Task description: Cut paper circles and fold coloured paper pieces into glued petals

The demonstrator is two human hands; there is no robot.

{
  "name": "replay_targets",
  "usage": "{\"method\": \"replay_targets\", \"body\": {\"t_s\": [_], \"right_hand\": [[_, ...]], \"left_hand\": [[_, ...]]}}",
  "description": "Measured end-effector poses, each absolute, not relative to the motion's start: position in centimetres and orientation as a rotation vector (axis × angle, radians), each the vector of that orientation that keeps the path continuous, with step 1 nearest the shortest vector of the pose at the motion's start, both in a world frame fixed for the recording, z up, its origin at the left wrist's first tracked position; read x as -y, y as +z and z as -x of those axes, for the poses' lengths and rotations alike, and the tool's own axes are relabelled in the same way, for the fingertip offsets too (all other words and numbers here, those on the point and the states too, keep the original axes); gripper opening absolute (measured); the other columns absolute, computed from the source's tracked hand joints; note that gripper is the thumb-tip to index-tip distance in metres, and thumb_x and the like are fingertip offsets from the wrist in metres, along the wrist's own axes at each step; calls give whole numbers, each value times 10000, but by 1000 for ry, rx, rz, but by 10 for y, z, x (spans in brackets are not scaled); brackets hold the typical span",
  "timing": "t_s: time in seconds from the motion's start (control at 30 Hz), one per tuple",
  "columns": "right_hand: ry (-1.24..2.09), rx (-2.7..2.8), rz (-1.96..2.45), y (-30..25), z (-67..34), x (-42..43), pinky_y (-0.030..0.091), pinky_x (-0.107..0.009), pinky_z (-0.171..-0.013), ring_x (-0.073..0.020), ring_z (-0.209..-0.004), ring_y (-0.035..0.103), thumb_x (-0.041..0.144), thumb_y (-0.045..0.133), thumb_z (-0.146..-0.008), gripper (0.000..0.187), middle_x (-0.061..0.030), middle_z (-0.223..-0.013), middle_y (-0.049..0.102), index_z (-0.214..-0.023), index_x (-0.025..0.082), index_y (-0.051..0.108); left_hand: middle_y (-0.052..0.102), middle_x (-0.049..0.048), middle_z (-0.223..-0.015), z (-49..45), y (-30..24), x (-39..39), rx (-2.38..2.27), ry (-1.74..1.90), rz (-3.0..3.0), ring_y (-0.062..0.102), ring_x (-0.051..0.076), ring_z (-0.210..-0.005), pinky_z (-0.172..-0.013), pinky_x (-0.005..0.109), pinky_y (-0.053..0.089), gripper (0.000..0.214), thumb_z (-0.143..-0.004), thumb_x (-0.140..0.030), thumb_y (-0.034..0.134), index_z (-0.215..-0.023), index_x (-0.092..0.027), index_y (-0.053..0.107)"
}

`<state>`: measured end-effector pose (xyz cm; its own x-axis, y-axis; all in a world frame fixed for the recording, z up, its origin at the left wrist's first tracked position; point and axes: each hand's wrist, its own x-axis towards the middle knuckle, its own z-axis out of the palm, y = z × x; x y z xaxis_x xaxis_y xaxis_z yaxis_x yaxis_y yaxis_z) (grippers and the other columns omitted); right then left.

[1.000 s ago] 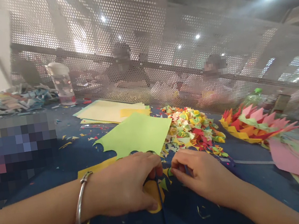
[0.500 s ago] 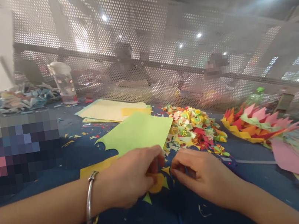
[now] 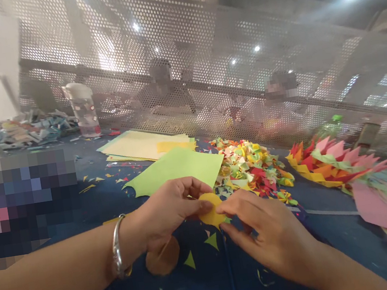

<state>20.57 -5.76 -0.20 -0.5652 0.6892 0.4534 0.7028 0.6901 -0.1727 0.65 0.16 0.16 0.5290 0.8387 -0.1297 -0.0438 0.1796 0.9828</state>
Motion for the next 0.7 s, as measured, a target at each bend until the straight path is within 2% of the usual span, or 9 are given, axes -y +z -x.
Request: {"method": "replay_targets", "body": {"t_s": [0.17,0.33,0.43,0.57,0.7], "right_hand": [[9,2404,1046,1,-204,59,457,-288,-675,-147,-764,588,170,501,-962,102,-39,-912,617,-975,195,600],[142,2289,1179,2,-205,58,418,-272,-597,-134,-671,530,234,505,-960,134,-16,-802,561,-854,195,577],[175,2250,1216,3,-205,57,410,-259,-570,-119,-622,508,252,510,-954,159,-2,-768,539,-817,197,570],[191,2220,1266,4,-205,57,402,-254,-542,-112,-584,491,270,521,-940,170,4,-749,529,-791,199,562],[164,2207,1294,3,-204,57,396,-264,-543,-121,-591,490,271,521,-932,168,2,-740,524,-785,198,556]], "left_hand": [[611,-47,-685,-7,-6,0,-740,723,-1260,581,79,-614,-649,231,485,236,-718,-195,755,-842,-144,561],[692,22,-805,-7,-11,-1,-663,727,-1484,646,129,-738,-755,302,519,188,-811,-278,675,-930,-148,610],[710,51,-883,-7,-8,4,-637,723,-1564,661,156,-820,-794,315,518,244,-817,-323,672,-976,-143,627],[707,35,-872,-9,-5,11,-661,757,-1603,654,145,-790,-732,277,517,257,-753,-290,726,-936,-149,614],[717,39,-829,-10,-7,13,-752,785,-1735,664,158,-757,-685,281,522,171,-785,-282,666,-900,-160,628]]}}
